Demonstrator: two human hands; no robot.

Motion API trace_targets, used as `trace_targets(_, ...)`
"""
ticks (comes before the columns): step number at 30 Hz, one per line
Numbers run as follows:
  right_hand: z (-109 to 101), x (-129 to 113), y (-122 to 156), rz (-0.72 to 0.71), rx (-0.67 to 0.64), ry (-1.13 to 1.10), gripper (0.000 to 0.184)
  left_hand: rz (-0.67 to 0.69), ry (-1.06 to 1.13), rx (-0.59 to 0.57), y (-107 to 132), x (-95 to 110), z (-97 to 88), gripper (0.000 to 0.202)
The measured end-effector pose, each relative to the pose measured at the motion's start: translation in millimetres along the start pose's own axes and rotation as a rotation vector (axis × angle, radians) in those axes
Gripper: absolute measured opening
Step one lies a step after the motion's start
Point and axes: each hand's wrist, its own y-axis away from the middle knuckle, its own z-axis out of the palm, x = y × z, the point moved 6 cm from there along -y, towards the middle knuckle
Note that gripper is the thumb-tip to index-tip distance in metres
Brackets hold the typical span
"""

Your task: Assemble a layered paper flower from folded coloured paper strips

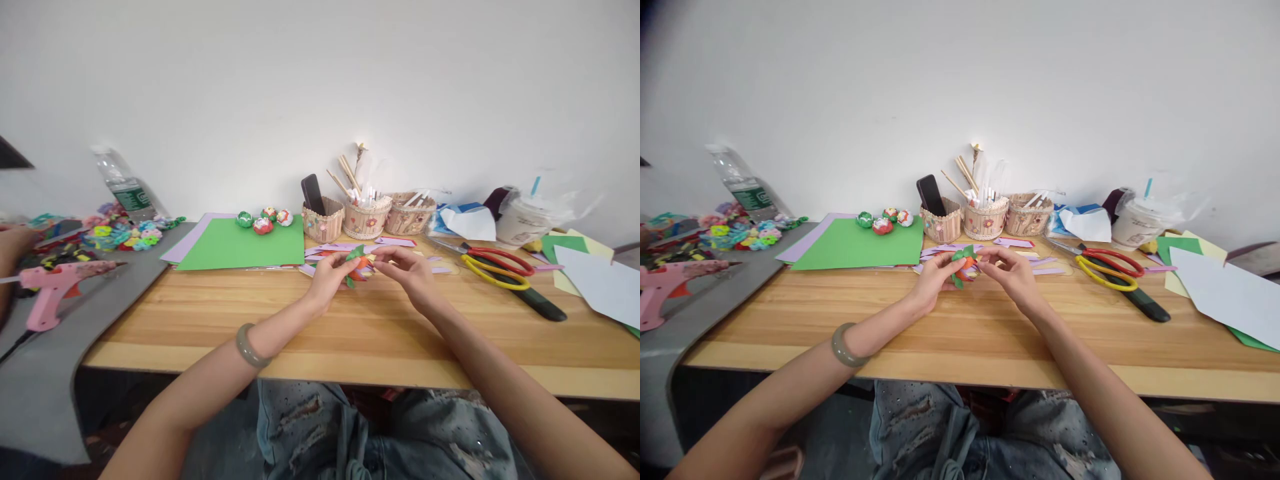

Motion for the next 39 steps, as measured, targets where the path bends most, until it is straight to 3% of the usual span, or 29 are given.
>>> trace_targets(7, 7.8, -9.7, -0.2, -0.094, -0.164, 0.106, 0.02, -0.043, -0.02, -0.1, 0.1, -4.8, 6.2, 0.023)
trace_targets(14, 8.7, -16.9, 2.2, -0.139, -0.181, 0.154, 0.034, -0.082, -0.006, -0.127, -0.5, -8.0, 7.3, 0.026)
trace_targets(20, 8.3, -20.9, 2.7, -0.187, -0.105, 0.191, 0.033, -0.115, 0.019, -0.139, 1.9, -8.6, 9.4, 0.025)
trace_targets(26, -12.0, -23.1, 9.1, -0.266, 0.139, 0.208, 0.027, -0.114, 0.116, -0.098, -1.9, -11.0, 5.6, 0.027)
trace_targets(29, -7.6, -26.6, 12.9, -0.334, 0.115, 0.257, 0.02, -0.093, 0.193, -0.077, -3.9, -10.5, 4.5, 0.026)
trace_targets(32, 4.2, -25.9, 12.8, -0.366, 0.016, 0.29, 0.028, -0.096, 0.262, -0.103, -3.8, -9.6, 6.0, 0.024)
trace_targets(35, 7.4, -22.3, 10.5, -0.352, -0.021, 0.283, 0.022, -0.144, 0.3, -0.18, -3.3, -9.2, 7.5, 0.035)
trace_targets(39, 2.5, -20.4, 8.6, -0.295, -0.066, 0.211, 0.024, -0.276, 0.331, -0.255, -3.8, -12.6, 4.0, 0.071)
